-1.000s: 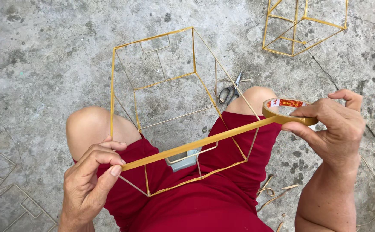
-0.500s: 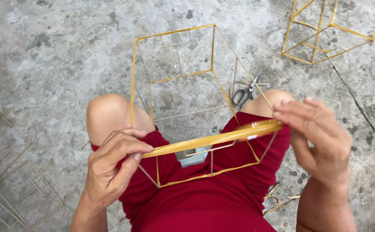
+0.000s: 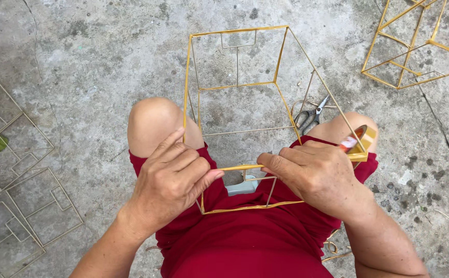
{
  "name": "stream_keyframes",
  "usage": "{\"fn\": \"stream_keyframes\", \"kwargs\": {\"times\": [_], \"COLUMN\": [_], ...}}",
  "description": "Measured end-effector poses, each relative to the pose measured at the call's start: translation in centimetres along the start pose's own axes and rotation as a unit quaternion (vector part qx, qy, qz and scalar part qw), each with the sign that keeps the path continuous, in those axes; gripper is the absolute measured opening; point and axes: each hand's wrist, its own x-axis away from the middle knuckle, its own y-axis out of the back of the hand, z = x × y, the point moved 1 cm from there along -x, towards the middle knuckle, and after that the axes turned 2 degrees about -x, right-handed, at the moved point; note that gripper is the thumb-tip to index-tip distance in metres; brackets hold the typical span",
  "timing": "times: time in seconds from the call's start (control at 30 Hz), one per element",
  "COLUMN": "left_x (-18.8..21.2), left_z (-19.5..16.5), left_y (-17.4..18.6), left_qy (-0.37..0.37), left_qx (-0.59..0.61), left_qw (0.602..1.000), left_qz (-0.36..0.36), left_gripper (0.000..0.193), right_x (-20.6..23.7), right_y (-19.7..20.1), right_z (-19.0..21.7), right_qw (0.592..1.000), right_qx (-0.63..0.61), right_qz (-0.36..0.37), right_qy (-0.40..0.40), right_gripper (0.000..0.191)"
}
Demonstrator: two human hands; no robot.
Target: The person wraps yellow tape around the edges of a rectangular wire frame, smoothing it along each side and cutting the tape with scissors. They repeat this process on multiple edges of the same frame.
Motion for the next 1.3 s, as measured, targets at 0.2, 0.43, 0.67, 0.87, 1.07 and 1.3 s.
{"fn": "stream_keyframes", "kwargs": {"times": [0.2,0.43,0.67,0.87,1.07,1.3], "left_x": [-1.4,-1.8,-4.3,-8.3,-12.0,-14.6], "left_z": [-1.6,-2.0,-4.1,-9.1,-11.2,-12.9], "left_y": [0.4,-0.9,0.1,-3.8,-8.7,-13.2], "left_qy": [-0.091,-0.029,-0.067,-0.141,-0.089,-0.103], "left_qx": [0.007,0.042,0.028,0.061,0.069,0.013], "left_qw": [0.996,0.999,0.997,0.988,0.992,0.99], "left_qz": [0.011,0.017,-0.015,-0.002,0.061,0.09], "left_gripper": [0.029,0.019,0.026,0.05,0.032,0.023], "right_x": [0.2,4.3,8.7,11.4,16.0,19.9], "right_y": [0.3,2.5,-0.3,-0.6,-3.6,-8.0], "right_z": [0.4,-2.1,-5.2,-6.6,-9.4,-12.7], "right_qw": [0.999,0.974,0.961,0.916,0.833,0.785], "right_qx": [-0.012,-0.123,-0.085,-0.25,-0.408,-0.427], "right_qz": [-0.047,-0.182,-0.206,-0.276,-0.253,-0.247], "right_qy": [0.007,-0.046,-0.161,-0.15,-0.276,-0.375], "right_gripper": [0.038,0.041,0.013,0.049,0.053,0.02]}}
